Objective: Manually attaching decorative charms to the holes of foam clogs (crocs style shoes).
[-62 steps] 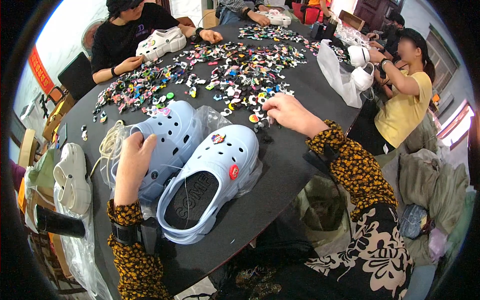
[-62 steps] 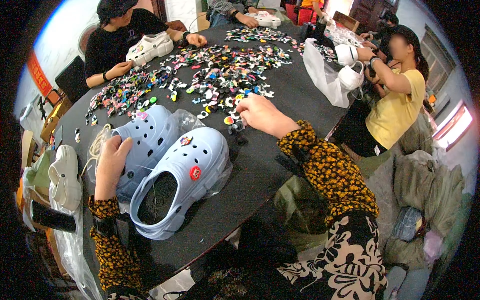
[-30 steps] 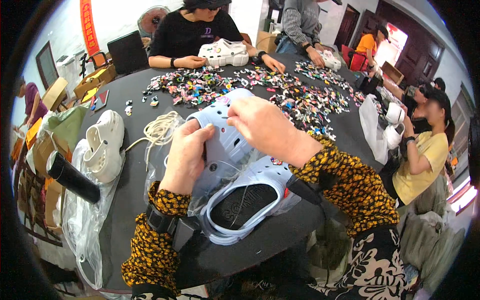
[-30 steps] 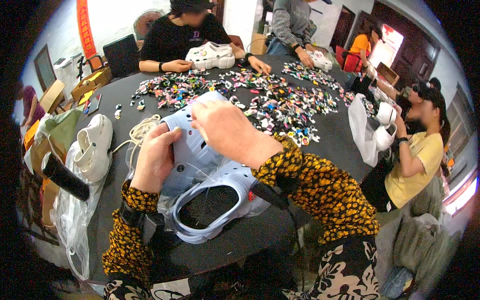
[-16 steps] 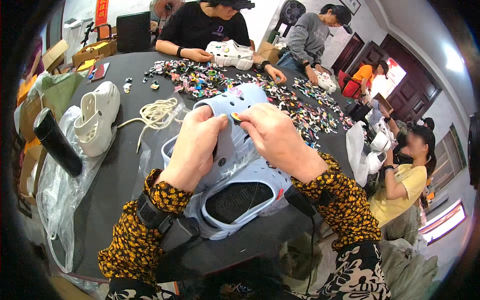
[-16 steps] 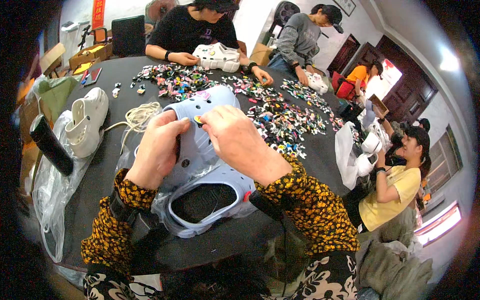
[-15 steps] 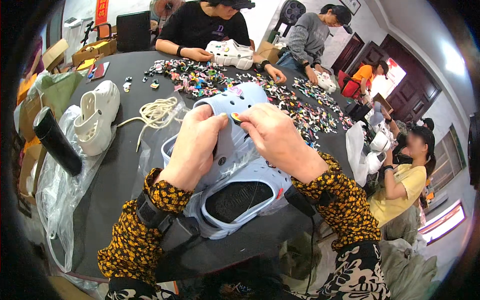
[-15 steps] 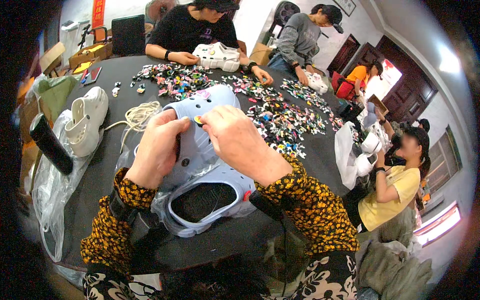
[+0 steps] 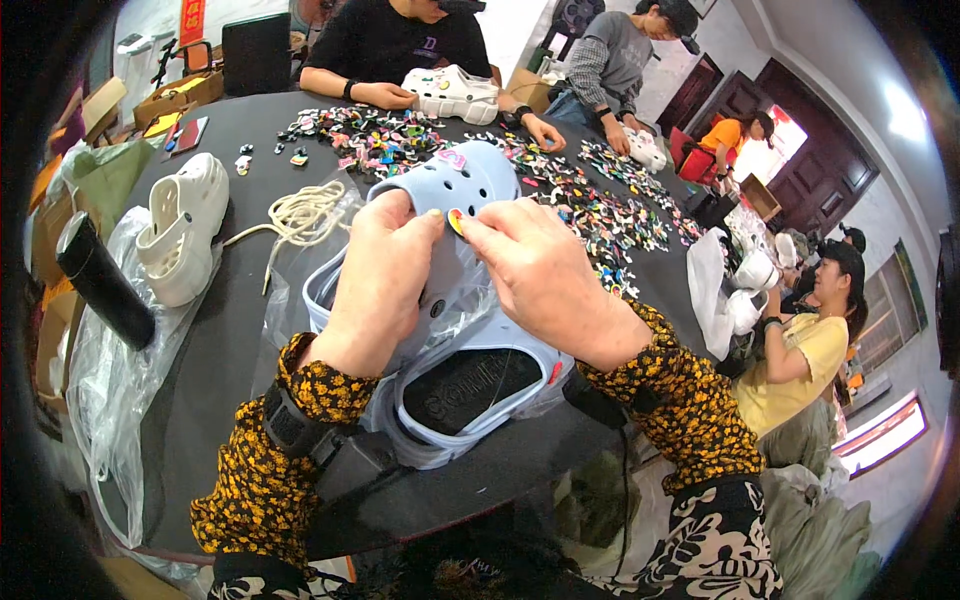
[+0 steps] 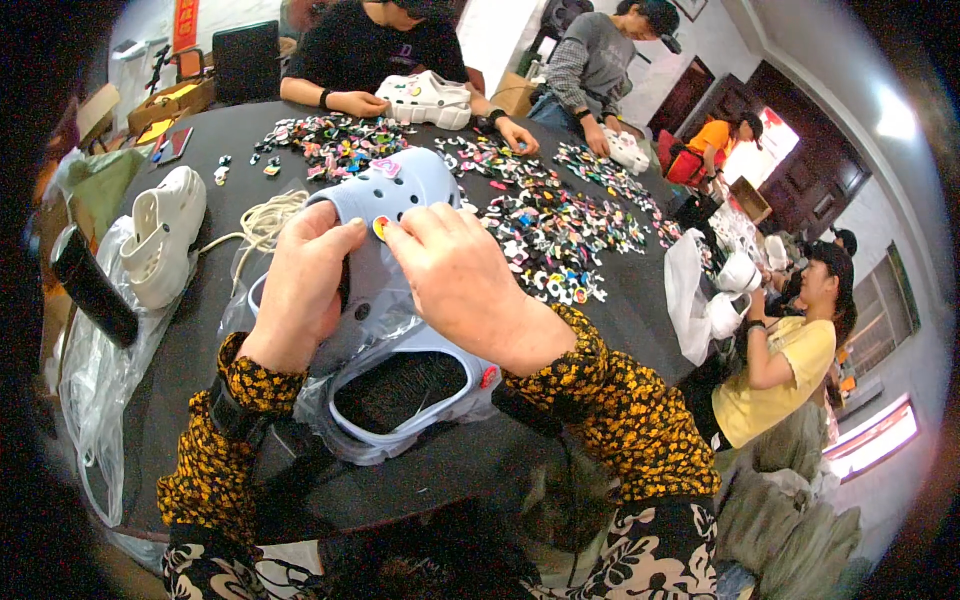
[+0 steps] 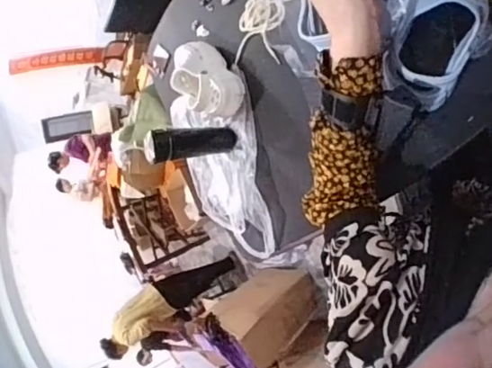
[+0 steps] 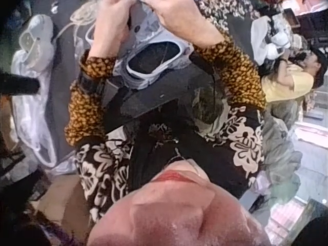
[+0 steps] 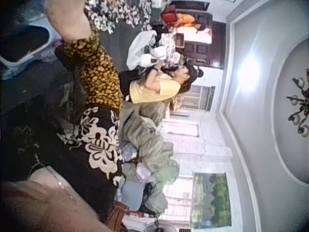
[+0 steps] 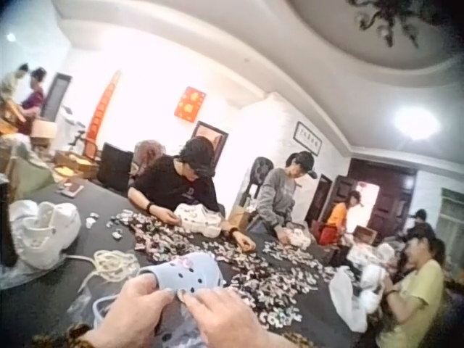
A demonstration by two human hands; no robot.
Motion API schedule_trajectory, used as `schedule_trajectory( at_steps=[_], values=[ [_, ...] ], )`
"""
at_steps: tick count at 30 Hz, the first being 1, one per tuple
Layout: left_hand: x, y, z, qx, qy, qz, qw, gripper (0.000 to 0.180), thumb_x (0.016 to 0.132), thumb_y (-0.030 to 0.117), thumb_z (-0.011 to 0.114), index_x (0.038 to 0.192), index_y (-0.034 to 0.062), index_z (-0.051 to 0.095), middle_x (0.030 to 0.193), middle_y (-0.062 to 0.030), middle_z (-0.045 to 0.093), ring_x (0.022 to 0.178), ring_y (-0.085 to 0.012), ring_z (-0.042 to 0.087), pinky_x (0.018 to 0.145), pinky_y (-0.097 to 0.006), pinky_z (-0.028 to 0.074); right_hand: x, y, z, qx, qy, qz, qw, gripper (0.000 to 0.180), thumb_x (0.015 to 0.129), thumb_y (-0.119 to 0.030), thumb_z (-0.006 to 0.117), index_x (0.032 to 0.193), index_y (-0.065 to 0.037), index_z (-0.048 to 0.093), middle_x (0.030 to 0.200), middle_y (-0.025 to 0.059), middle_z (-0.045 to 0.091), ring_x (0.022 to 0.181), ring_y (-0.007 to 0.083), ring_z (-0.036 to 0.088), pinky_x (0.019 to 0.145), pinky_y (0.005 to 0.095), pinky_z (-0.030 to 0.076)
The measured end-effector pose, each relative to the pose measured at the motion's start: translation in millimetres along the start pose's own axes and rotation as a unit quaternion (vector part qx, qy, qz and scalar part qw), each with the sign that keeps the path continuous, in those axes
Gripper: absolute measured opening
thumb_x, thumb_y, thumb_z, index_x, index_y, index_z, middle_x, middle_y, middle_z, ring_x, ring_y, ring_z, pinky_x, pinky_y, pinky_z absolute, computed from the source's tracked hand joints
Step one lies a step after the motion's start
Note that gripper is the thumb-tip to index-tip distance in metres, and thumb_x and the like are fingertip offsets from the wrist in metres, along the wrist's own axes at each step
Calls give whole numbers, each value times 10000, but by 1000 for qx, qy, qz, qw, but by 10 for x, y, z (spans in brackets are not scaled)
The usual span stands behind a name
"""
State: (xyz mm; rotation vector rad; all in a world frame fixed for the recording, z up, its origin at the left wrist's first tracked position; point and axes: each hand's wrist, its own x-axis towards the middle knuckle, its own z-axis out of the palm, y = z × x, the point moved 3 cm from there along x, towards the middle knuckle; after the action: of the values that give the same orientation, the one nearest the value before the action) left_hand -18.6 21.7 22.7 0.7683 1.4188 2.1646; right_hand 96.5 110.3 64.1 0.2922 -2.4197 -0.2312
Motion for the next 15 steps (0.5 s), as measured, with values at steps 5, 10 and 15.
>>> schedule_trajectory(
  at_steps=[5,10,15],
  values=[
    [23,92,25,29,-6,58,998,116,798,63,573,709,59,498,692,14,496,628,-72,448,536,-262,361,-63,23,-8,-3,-7,16,1000,347,765,-45,539,1094,54,592,943,136,571,894,283,548,788,376,448],
    [-16,77,68,93,3,49,994,33,840,47,548,829,16,552,791,14,537,725,-69,475,644,-241,383,-105,-12,90,-58,-6,-2,998,265,747,-111,531,929,69,599,879,128,561,853,254,530,739,352,424],
    [-58,88,103,110,-24,70,991,125,834,36,547,737,40,468,758,23,466,705,-61,427,619,-248,365,-133,-44,34,-55,-10,7,998,262,698,-127,564,857,74,619,891,157,580,861,266,527,738,356,416]
  ],
)
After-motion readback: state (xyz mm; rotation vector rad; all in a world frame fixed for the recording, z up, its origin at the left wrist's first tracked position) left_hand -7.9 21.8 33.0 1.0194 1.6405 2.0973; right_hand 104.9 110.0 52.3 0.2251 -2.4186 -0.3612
